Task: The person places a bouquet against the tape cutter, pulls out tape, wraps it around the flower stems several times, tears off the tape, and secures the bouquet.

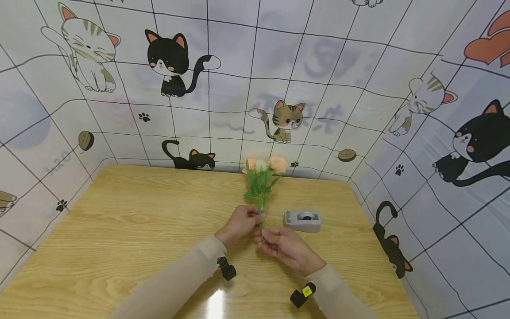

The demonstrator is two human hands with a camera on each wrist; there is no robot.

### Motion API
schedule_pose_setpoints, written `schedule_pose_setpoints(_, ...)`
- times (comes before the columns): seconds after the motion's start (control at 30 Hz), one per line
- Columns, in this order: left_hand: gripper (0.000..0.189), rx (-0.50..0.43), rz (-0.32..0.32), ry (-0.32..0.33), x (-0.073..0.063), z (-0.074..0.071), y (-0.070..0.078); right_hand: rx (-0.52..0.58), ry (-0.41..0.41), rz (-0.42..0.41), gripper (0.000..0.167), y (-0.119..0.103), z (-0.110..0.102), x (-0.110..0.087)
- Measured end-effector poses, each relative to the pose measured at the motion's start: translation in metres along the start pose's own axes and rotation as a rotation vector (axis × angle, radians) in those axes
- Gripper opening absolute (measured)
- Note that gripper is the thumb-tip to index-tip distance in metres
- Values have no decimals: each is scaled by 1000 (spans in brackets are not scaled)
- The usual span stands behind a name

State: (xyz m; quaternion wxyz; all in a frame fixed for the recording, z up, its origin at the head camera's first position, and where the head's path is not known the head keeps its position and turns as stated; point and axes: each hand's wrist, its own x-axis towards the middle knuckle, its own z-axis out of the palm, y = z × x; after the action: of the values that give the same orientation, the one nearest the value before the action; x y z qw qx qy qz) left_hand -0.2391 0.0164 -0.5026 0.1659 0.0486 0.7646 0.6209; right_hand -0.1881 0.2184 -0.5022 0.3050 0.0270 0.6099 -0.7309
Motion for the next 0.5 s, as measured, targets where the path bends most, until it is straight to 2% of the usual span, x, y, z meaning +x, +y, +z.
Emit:
schedule_pose_setpoints(0.2,28,-31,-17,-56,-4,-3,2,-47,37,-12,42,1,0,0)
schedule_pose_setpoints(0.3,26,-17,-16,-70,-5,-5,3,-81,67,-39,40,2,2,-1)
schedule_pose_setpoints(0.5,34,-10,-3,-36,-6,-7,5,-218,141,-124,35,1,9,-6)
